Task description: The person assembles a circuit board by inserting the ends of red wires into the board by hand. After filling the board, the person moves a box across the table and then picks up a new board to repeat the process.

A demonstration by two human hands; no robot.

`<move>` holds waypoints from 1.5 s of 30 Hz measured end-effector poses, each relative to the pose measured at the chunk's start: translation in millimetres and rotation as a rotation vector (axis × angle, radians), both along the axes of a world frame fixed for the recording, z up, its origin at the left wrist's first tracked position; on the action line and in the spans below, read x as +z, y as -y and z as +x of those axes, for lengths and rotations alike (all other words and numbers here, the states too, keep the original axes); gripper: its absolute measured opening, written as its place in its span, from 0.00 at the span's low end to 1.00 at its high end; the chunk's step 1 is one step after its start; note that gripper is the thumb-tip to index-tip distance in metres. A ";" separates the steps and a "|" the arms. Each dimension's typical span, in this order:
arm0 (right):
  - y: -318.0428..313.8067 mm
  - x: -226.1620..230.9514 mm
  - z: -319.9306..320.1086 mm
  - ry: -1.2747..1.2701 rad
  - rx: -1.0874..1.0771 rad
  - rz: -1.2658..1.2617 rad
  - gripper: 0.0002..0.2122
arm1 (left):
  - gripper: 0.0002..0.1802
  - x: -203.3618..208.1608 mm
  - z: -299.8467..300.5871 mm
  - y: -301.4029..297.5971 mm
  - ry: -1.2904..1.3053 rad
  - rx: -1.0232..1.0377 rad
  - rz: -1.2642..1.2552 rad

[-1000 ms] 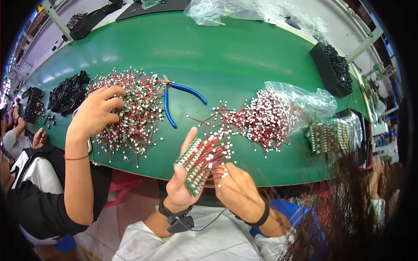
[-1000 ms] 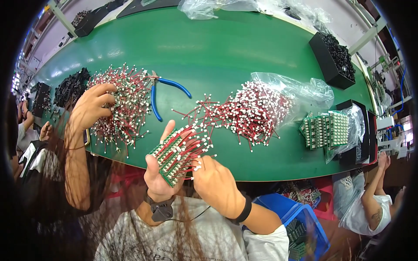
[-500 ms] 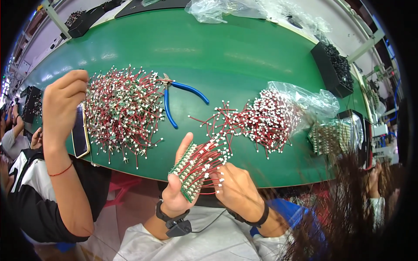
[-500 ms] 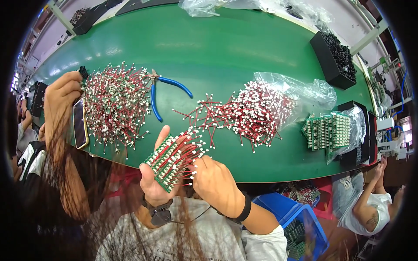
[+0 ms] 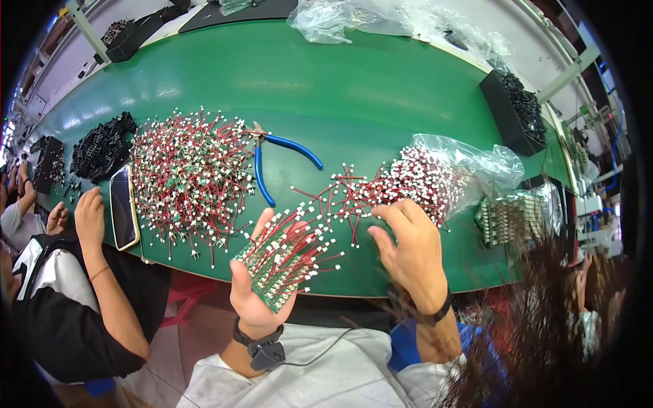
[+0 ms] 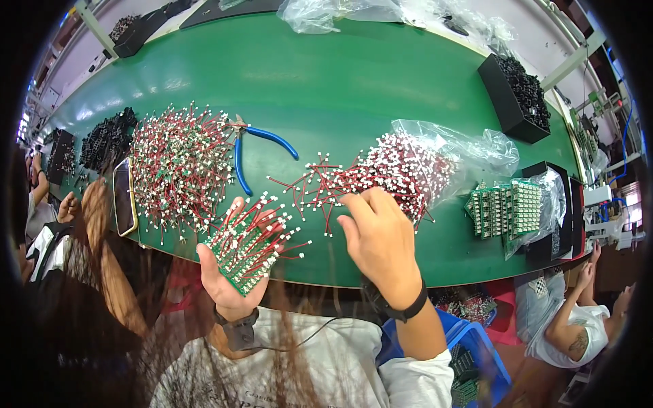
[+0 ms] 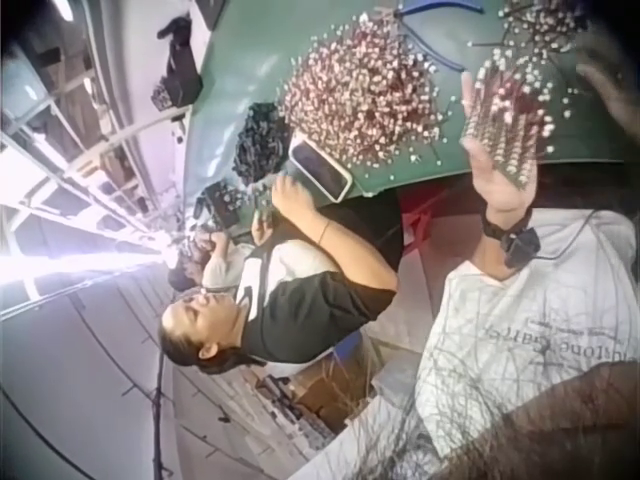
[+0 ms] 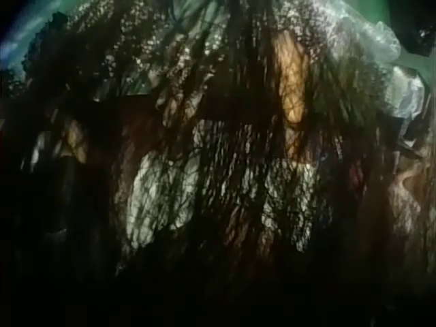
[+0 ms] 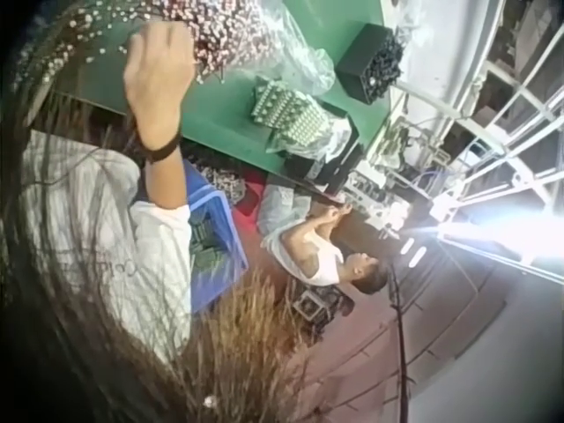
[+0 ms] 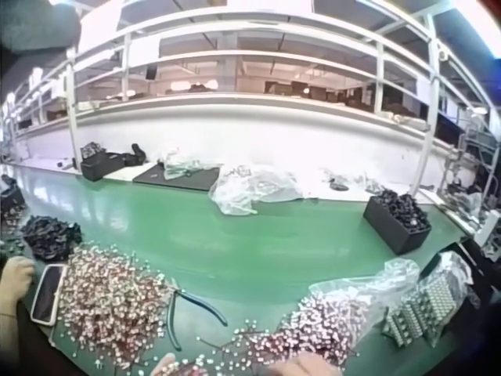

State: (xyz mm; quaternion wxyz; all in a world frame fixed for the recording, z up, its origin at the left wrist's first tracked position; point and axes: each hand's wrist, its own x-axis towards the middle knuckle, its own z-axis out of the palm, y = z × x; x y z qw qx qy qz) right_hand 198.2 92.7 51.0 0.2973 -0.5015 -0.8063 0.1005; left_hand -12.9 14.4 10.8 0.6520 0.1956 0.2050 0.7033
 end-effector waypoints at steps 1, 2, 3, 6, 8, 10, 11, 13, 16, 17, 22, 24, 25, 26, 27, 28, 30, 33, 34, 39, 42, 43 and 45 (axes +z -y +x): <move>-4.6 0.6 1.8 0.053 -0.010 -0.015 0.11 | 0.52 -1.8 -1.0 0.1 0.015 -0.007 0.009; -9.4 -2.0 2.1 0.091 -0.010 -0.033 0.10 | 0.51 -3.2 0.3 0.7 0.019 -0.010 0.011; -13.6 -6.5 2.3 0.092 -0.014 -0.027 0.10 | 0.51 -4.9 0.6 2.0 0.020 -0.013 0.017; -27.0 -21.5 1.9 0.216 0.113 0.000 0.07 | 0.49 -4.6 4.3 4.0 0.051 -0.001 0.013; -33.1 -16.6 1.6 0.184 0.136 0.052 0.07 | 0.49 -4.4 3.0 4.9 0.043 0.010 -0.013; -37.5 -9.5 2.6 0.013 0.204 0.087 0.06 | 0.50 -2.2 3.0 3.9 0.068 0.037 -0.030; -39.9 -8.2 4.3 0.012 0.206 0.090 0.06 | 0.50 -0.5 3.1 3.9 0.073 0.049 -0.032; -45.2 -7.1 6.0 -0.159 0.193 0.151 0.07 | 0.50 1.3 1.9 3.8 0.084 0.045 -0.035; -45.1 -3.6 3.2 -0.185 0.210 0.185 0.06 | 0.49 2.5 2.5 3.8 0.098 0.033 -0.043; -44.3 -3.2 1.3 -0.222 0.233 0.186 0.07 | 0.49 3.0 2.8 4.1 0.097 0.032 -0.041; -38.8 -3.3 4.1 -0.264 0.212 0.111 0.05 | 0.49 2.8 2.1 2.9 0.091 0.034 -0.053; -31.9 0.1 6.2 -0.450 0.258 0.100 0.04 | 0.49 -0.9 1.0 3.7 0.075 0.038 -0.055; -33.2 0.3 6.2 -0.451 0.259 0.100 0.04 | 0.49 -3.1 0.7 3.5 0.059 0.041 -0.058; -33.6 1.2 5.5 -0.439 0.225 0.020 0.03 | 0.49 -3.7 0.4 1.0 0.068 0.030 -0.036; -33.4 1.9 4.5 -0.427 0.192 -0.059 0.03 | 0.49 -5.0 -1.2 1.9 0.067 0.025 -0.036; -32.8 -2.4 1.8 -0.504 0.201 -0.126 0.04 | 0.48 -6.3 -3.9 4.0 0.075 0.008 -0.003; -30.5 -10.6 2.9 -0.593 0.193 -0.142 0.04 | 0.47 -5.7 -2.7 4.0 0.085 0.000 0.036; -27.3 -13.3 0.3 -0.727 0.171 -0.168 0.05 | 0.47 -7.6 -2.7 1.2 0.096 0.008 0.013; -24.5 -10.9 0.2 -0.670 0.177 -0.131 0.06 | 0.47 -7.3 -0.7 0.5 0.131 0.031 0.014; 5.1 7.2 -7.7 -0.619 0.196 -0.008 0.10 | 0.46 -5.7 3.4 -4.9 0.176 0.022 0.010; 18.8 2.6 -12.8 -0.515 0.236 0.020 0.09 | 0.46 -4.5 4.7 -6.7 0.170 0.004 0.009; 19.7 2.5 -14.4 -0.417 0.286 0.076 0.08 | 0.46 -4.8 5.1 -7.8 0.168 0.008 0.008; 14.4 -9.8 -16.0 -0.420 0.257 0.104 0.05 | 0.46 -6.9 8.9 -11.5 0.187 0.006 -0.001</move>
